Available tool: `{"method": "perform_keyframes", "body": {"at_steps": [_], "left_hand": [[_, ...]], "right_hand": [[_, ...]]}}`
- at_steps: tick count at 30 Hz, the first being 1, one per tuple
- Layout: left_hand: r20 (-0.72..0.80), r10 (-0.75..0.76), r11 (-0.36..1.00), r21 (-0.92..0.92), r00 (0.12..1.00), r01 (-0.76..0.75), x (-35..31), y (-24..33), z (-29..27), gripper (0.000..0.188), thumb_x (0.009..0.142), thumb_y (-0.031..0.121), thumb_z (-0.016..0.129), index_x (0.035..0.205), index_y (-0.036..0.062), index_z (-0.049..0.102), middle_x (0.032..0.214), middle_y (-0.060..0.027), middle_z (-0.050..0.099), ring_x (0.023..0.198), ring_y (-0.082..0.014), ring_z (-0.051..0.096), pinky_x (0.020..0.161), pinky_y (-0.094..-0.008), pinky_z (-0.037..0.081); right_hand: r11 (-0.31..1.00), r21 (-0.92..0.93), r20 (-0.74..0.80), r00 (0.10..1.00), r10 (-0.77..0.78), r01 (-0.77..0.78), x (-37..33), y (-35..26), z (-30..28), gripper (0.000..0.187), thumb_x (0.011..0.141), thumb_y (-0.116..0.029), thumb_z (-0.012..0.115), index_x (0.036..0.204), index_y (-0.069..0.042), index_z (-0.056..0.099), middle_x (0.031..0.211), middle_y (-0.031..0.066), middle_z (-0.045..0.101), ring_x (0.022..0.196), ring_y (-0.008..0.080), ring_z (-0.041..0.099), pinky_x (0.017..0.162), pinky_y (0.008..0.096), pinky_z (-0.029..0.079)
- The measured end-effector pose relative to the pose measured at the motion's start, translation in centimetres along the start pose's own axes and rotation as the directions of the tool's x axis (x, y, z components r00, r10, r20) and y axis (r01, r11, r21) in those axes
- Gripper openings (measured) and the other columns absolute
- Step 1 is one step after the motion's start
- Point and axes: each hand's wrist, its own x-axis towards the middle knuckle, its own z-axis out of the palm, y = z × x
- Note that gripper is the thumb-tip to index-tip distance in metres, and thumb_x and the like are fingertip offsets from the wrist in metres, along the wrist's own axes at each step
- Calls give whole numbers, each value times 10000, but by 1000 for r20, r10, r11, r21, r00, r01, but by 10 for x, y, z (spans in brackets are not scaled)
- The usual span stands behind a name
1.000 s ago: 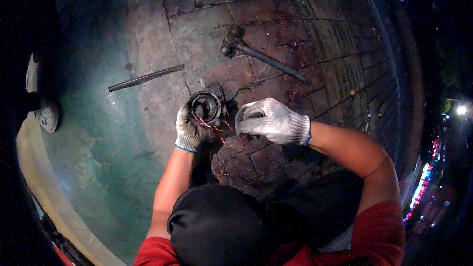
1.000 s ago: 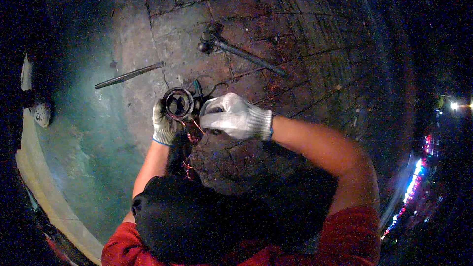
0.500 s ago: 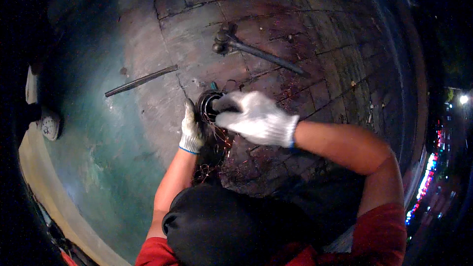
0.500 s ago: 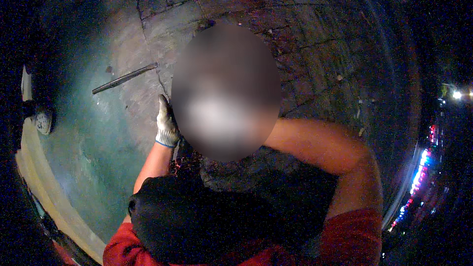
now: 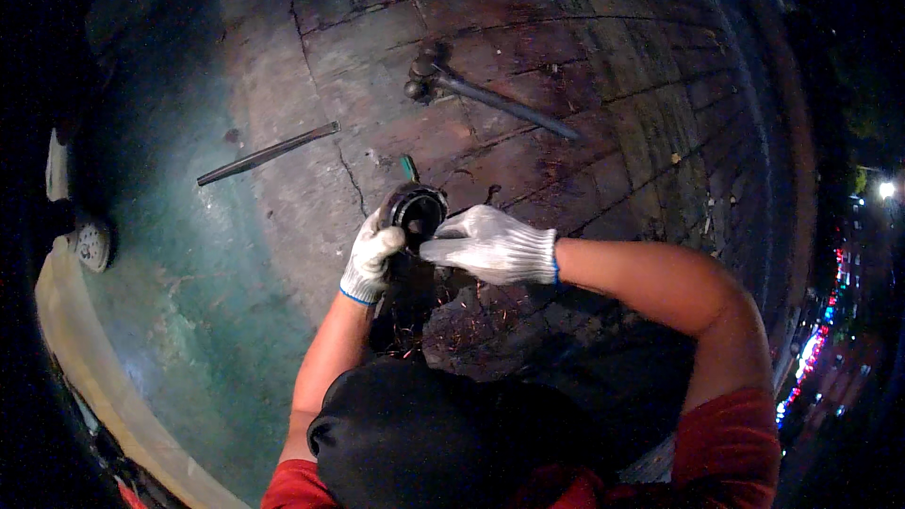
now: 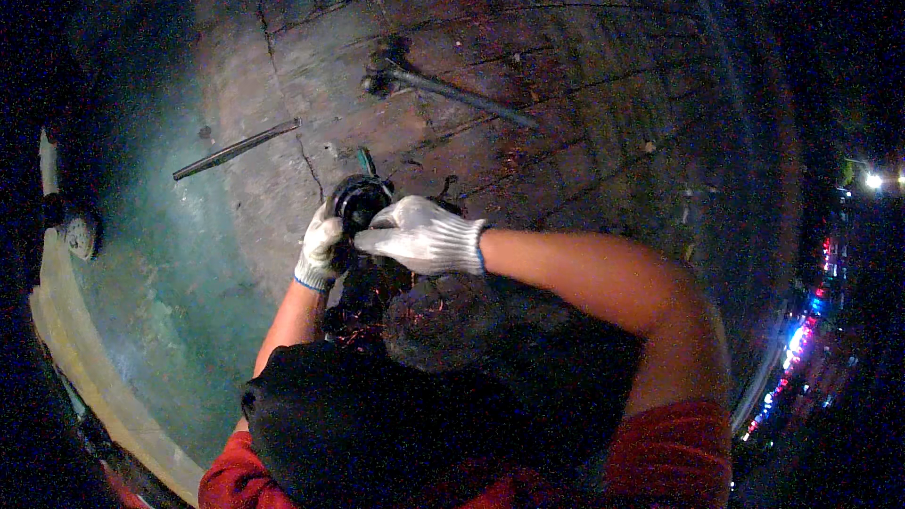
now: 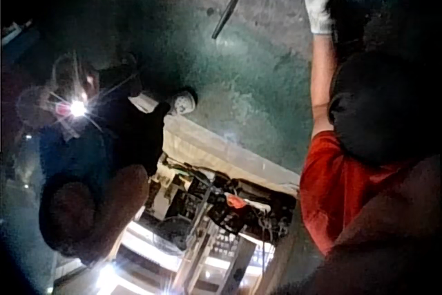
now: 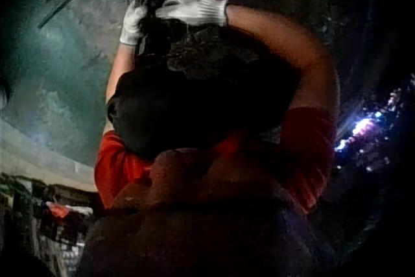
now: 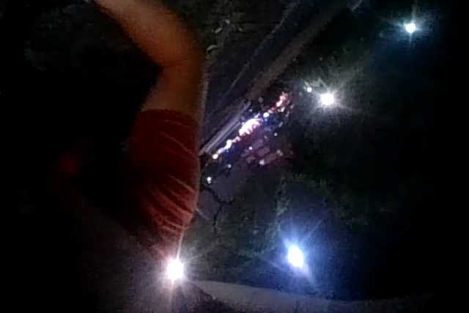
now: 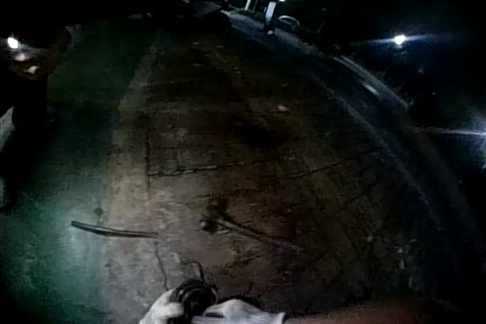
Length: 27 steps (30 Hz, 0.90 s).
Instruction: The person disassembles an alternator by hand and using a hammer, tapping a metal rod to separate components while kneeling on the ground.
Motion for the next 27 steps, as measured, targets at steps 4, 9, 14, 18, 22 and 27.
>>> {"method": "perform_keyframes", "body": {"at_steps": [4, 9, 14, 18, 22, 27], "left_hand": [[-233, -69, 940, -342, 970, -16, -16, -13, -38, 668, 786, 390, 660, 1288, -20, 497, 1245, -183, 585, 1148, -328, 570, 1013, -475, 450], [-161, -81, 921, -390, 984, 12, -22, -22, -60, 764, 800, 512, 658, 1336, 7, 456, 1295, -205, 542, 1139, -396, 559, 941, -540, 487], [149, -115, 827, -534, 982, 177, -10, -6, -29, 955, 722, 687, 626, 1385, 36, 405, 1354, -186, 496, 1202, -406, 503, 959, -551, 464], [7, -95, 915, -393, 995, 90, -12, -3, -14, 962, 702, 639, 685, 1376, 10, 407, 1372, -182, 480, 1236, -333, 492, 1046, -502, 407], [31, -158, 924, -347, 987, 159, -21, -1, -20, 856, 720, 496, 763, 1346, 8, 443, 1330, -136, 526, 1196, -299, 526, 1043, -454, 415], [-52, -264, 927, -291, 963, 238, -24, -13, -10, 620, 858, 293, 677, 1353, 4, 438, 1283, -100, 558, 1164, -231, 547, 996, -393, 446]], "right_hand": [[994, 110, -155, 987, 44, -27, -11, -18, -20, 380, 911, -318, 596, 1035, 36, 659, 900, 122, 687, 849, 138, 597, 770, 332, 472], [979, -200, -420, 900, -118, 35, -6, -3, -39, 333, 890, -272, 580, 1057, 2, 669, 997, 182, 678, 954, 308, 636, 861, 331, 480], [960, -136, -376, 883, -280, 247, -3, -5, -31, 223, 885, -177, 608, 951, 12, 706, 1147, 186, 640, 1163, 263, 554, 940, 361, 445], [811, 380, -182, 896, -406, 445, -6, -15, -30, 165, 883, -120, 639, 910, 29, 705, 1068, 123, 667, 1010, 165, 587, 848, 322, 471], [849, 436, 16, 940, -339, 299, -12, -22, -39, 193, 866, -137, 622, 777, 17, 695, 956, 132, 683, 892, 199, 624, 810, 318, 478], [865, 291, 42, 897, -439, 410, -16, -36, -40, 189, 854, -145, 655, 783, 29, 676, 865, 108, 683, 761, 163, 626, 701, 306, 497]]}}
